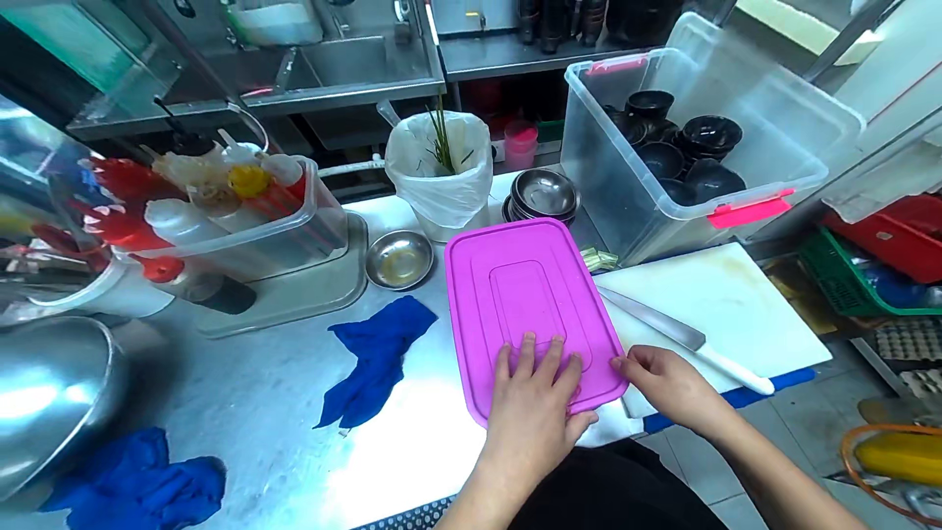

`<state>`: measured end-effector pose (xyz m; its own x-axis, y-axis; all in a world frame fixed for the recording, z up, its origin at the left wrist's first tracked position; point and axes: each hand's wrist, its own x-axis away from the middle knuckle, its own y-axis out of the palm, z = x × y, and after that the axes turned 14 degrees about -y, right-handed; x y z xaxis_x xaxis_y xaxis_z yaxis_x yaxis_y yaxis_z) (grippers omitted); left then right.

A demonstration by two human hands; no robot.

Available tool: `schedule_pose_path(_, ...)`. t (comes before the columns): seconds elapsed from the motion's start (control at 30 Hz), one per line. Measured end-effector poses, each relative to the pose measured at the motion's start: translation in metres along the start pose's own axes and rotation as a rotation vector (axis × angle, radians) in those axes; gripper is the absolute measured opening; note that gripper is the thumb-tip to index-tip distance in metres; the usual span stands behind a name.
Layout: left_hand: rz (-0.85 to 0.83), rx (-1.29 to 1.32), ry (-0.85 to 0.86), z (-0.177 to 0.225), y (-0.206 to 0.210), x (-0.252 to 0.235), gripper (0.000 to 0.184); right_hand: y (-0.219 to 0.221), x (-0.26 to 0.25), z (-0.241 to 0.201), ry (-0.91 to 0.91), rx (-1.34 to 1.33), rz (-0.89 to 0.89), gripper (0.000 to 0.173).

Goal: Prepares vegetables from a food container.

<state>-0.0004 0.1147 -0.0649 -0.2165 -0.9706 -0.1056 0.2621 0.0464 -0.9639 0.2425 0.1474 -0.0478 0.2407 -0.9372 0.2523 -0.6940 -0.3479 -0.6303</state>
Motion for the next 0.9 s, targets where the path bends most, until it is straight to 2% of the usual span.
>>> schedule_pose_path(0.13,-0.027,0.011,-0.014,0.012,-0.007,-0.004,0.062,-0.015,-0.018,-0.013,-0.012,0.297,-0.09,0.05)
schedule_pose_path(0.2,-0.062,0.014,-0.044,0.024,-0.012,-0.011,0.064,-0.019,-0.027,-0.02,-0.014,0.364,-0.14,0.05)
schedule_pose_path(0.27,-0.133,0.028,-0.08,0.034,-0.013,-0.019,0.072,-0.021,-0.031,-0.019,-0.02,0.377,-0.161,0.05)
schedule_pose_path(0.33,-0.178,0.031,-0.093,0.041,-0.007,-0.026,0.081,-0.019,-0.03,-0.015,-0.025,0.341,-0.143,0.049)
schedule_pose_path(0.4,-0.149,0.02,-0.089,0.044,0.0,-0.027,0.083,-0.014,-0.029,-0.009,-0.037,0.275,-0.101,0.047)
schedule_pose_path(0.67,-0.095,-0.004,-0.062,0.039,0.002,-0.025,0.077,0.001,-0.028,0.009,-0.198,0.021,0.038,0.043)
schedule_pose_path(0.9,-0.069,-0.008,-0.059,0.037,0.0,-0.026,0.077,0.004,-0.026,0.004,-0.204,-0.131,0.077,0.041)
